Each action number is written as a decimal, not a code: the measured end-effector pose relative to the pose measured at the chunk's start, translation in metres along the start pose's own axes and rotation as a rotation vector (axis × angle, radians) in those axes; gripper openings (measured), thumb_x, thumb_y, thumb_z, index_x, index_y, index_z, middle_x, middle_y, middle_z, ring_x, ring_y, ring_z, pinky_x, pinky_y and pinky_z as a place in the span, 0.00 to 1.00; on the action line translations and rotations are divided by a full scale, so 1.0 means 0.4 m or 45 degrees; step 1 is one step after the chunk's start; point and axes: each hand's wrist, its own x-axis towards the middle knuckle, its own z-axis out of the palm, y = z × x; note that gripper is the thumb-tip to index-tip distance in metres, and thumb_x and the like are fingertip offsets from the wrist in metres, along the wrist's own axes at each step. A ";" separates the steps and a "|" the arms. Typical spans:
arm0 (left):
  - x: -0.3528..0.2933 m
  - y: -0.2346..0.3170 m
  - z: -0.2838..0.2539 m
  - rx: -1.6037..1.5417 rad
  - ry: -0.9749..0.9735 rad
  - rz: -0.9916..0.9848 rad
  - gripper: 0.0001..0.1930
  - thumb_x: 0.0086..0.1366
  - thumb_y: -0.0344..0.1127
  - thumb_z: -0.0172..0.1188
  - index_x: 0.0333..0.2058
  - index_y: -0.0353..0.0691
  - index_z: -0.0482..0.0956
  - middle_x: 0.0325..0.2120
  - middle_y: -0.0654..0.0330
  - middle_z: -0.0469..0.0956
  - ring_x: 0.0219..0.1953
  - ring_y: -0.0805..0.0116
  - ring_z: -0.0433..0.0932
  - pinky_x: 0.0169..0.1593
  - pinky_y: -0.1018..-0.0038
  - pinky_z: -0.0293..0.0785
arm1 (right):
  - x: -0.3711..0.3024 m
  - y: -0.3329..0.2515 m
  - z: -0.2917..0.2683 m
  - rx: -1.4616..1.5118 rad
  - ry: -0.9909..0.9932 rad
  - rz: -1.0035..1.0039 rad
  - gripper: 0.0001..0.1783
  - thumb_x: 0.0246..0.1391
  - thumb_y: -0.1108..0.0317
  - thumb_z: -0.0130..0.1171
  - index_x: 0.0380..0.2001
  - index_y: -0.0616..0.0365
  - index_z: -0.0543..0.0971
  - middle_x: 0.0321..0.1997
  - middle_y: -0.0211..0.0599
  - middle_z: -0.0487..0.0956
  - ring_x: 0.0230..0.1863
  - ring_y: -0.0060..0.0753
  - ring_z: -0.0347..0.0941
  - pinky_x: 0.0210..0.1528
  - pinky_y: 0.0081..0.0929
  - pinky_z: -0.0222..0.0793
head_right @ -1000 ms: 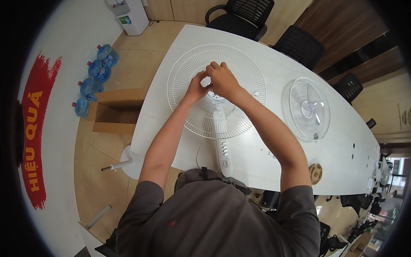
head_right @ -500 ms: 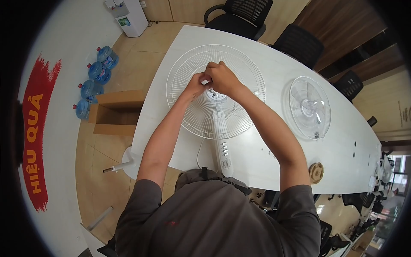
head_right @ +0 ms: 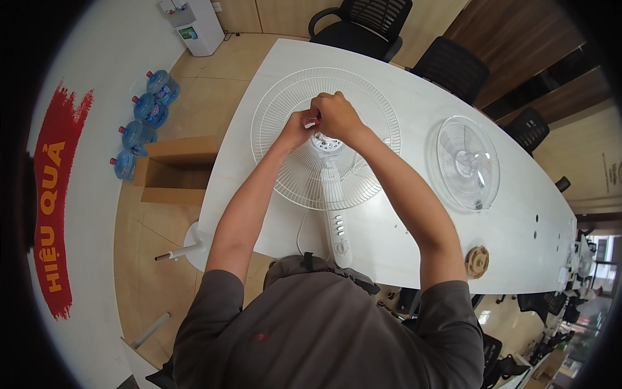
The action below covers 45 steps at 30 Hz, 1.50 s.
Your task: Assembling the motor housing and rear grille of a white electric fan using a screwdriver.
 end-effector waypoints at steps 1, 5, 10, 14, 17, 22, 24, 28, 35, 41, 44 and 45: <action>0.001 0.002 -0.001 0.000 -0.002 0.001 0.15 0.49 0.21 0.70 0.36 0.35 0.79 0.32 0.63 0.82 0.37 0.71 0.80 0.44 0.73 0.78 | 0.001 0.006 0.000 0.160 0.017 -0.004 0.16 0.39 0.73 0.70 0.34 0.64 0.79 0.37 0.51 0.78 0.37 0.56 0.79 0.40 0.40 0.77; 0.000 0.045 0.000 0.280 0.039 -0.078 0.18 0.48 0.24 0.72 0.39 0.36 0.79 0.33 0.62 0.82 0.38 0.72 0.79 0.44 0.73 0.77 | -0.001 -0.044 0.005 0.070 0.258 0.452 0.16 0.36 0.74 0.71 0.31 0.65 0.79 0.35 0.48 0.79 0.36 0.56 0.79 0.41 0.39 0.76; 0.010 0.036 0.005 0.423 0.026 0.033 0.21 0.49 0.27 0.73 0.44 0.36 0.81 0.35 0.58 0.83 0.36 0.72 0.80 0.42 0.73 0.77 | 0.004 0.005 0.014 0.003 0.081 -0.031 0.16 0.41 0.71 0.71 0.34 0.62 0.79 0.38 0.46 0.79 0.37 0.54 0.78 0.40 0.39 0.76; 0.007 -0.017 -0.009 0.131 0.019 0.097 0.20 0.48 0.28 0.73 0.42 0.35 0.81 0.36 0.58 0.84 0.37 0.70 0.82 0.42 0.73 0.78 | 0.005 -0.010 0.008 -0.088 -0.016 -0.087 0.15 0.43 0.70 0.70 0.35 0.62 0.79 0.40 0.47 0.79 0.36 0.54 0.78 0.40 0.40 0.76; 0.000 0.036 -0.001 0.277 0.042 -0.014 0.19 0.49 0.28 0.73 0.42 0.35 0.82 0.37 0.57 0.84 0.38 0.70 0.83 0.42 0.73 0.78 | -0.003 -0.051 0.008 -0.092 0.280 0.114 0.15 0.43 0.71 0.69 0.36 0.61 0.80 0.39 0.45 0.79 0.39 0.52 0.78 0.42 0.39 0.77; 0.002 0.052 0.007 0.464 0.088 0.016 0.20 0.49 0.29 0.73 0.43 0.36 0.82 0.35 0.57 0.84 0.37 0.68 0.83 0.42 0.74 0.79 | 0.007 -0.036 0.000 -0.038 0.056 0.397 0.16 0.41 0.73 0.69 0.37 0.59 0.82 0.38 0.42 0.80 0.43 0.51 0.78 0.42 0.40 0.77; 0.003 0.045 0.011 0.524 0.118 0.116 0.16 0.50 0.29 0.72 0.39 0.36 0.83 0.32 0.57 0.84 0.35 0.67 0.84 0.43 0.74 0.79 | -0.001 -0.023 -0.002 -0.083 0.059 0.231 0.14 0.40 0.74 0.69 0.35 0.61 0.82 0.38 0.42 0.80 0.41 0.52 0.78 0.42 0.41 0.77; -0.006 0.015 0.000 0.211 0.090 0.250 0.13 0.52 0.29 0.71 0.37 0.36 0.82 0.32 0.57 0.84 0.35 0.68 0.83 0.42 0.73 0.79 | 0.003 -0.010 -0.008 -0.091 0.009 0.011 0.12 0.37 0.75 0.69 0.31 0.63 0.83 0.36 0.42 0.80 0.37 0.55 0.79 0.42 0.42 0.77; -0.009 0.026 0.003 0.449 0.070 0.054 0.18 0.49 0.32 0.75 0.39 0.37 0.80 0.38 0.55 0.84 0.38 0.68 0.81 0.42 0.71 0.78 | 0.011 -0.043 -0.003 -0.054 0.127 0.509 0.15 0.35 0.74 0.71 0.32 0.61 0.83 0.37 0.41 0.81 0.37 0.53 0.79 0.43 0.41 0.77; -0.015 0.001 0.004 0.409 0.071 0.187 0.23 0.47 0.33 0.76 0.43 0.36 0.80 0.37 0.55 0.82 0.41 0.60 0.82 0.46 0.67 0.77 | -0.002 -0.006 -0.023 -0.100 -0.121 -0.041 0.12 0.41 0.74 0.70 0.33 0.62 0.83 0.37 0.46 0.80 0.41 0.51 0.78 0.45 0.40 0.74; -0.011 0.011 0.000 0.361 -0.011 0.014 0.23 0.46 0.32 0.76 0.43 0.35 0.80 0.37 0.54 0.82 0.45 0.57 0.81 0.49 0.65 0.77 | -0.005 -0.013 -0.013 0.004 -0.033 -0.020 0.14 0.39 0.74 0.72 0.33 0.62 0.82 0.36 0.46 0.79 0.41 0.49 0.78 0.45 0.39 0.75; -0.011 0.020 0.001 0.434 0.038 -0.001 0.23 0.46 0.32 0.77 0.41 0.35 0.81 0.37 0.54 0.82 0.44 0.57 0.81 0.49 0.64 0.76 | -0.008 -0.033 -0.007 -0.029 0.058 0.181 0.14 0.38 0.73 0.72 0.32 0.62 0.81 0.36 0.46 0.79 0.41 0.50 0.78 0.43 0.39 0.76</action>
